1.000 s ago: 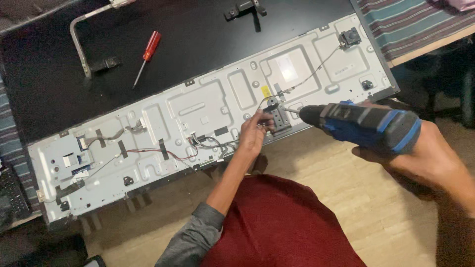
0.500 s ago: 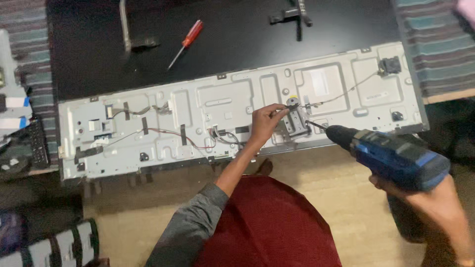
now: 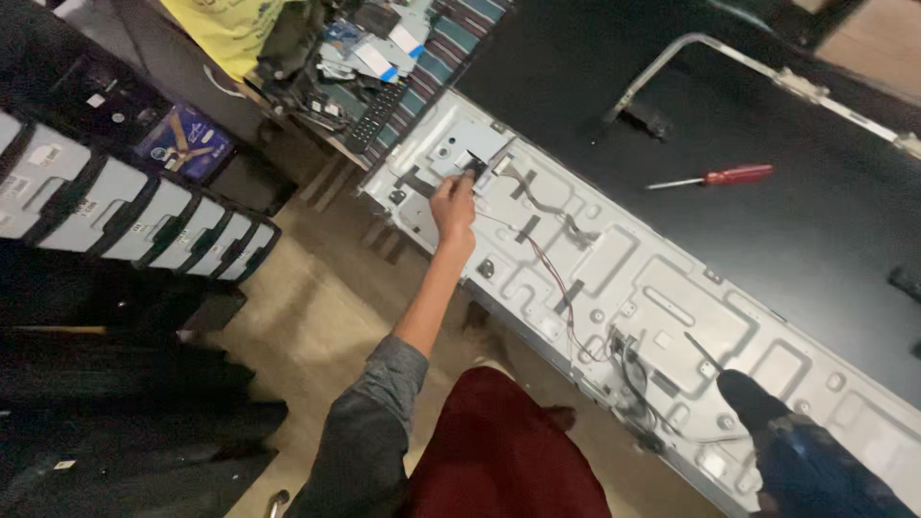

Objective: The person uses a cordless drill and a screwdriver to remove and install screws on the back panel of a television. They also adjust internal wires and components while working on the device.

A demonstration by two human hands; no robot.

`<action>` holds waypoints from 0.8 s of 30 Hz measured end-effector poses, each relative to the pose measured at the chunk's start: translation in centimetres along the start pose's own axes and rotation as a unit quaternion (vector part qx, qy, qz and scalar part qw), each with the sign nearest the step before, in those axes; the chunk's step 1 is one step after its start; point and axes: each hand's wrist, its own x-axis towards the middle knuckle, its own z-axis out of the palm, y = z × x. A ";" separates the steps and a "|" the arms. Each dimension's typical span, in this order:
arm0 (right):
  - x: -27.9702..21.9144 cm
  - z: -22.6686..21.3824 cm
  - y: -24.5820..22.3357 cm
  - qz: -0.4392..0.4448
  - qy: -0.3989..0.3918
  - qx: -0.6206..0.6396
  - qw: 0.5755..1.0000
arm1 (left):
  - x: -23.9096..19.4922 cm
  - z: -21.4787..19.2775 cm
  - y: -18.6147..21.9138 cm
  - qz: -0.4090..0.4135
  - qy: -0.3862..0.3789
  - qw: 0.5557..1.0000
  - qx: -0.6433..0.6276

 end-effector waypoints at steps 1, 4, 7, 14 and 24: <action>0.0 1.8 -0.4 -0.001 -0.001 0.010 1.000 | 3.0 -1.3 1.3 0.045 0.010 0.999 0.014; 1.9 8.6 -1.5 -0.004 -0.004 0.035 0.999 | 12.2 -3.6 4.8 0.128 0.117 0.978 0.117; 2.6 14.4 -2.7 0.001 -0.010 0.043 0.999 | 21.0 -4.0 6.9 0.232 0.133 0.942 0.201; 2.4 25.3 -5.6 0.023 0.001 0.056 0.998 | 37.0 1.2 12.0 0.347 0.137 0.839 0.397; 3.3 30.3 -9.6 0.033 0.018 0.020 0.999 | 42.8 2.1 15.5 0.330 0.113 0.836 0.423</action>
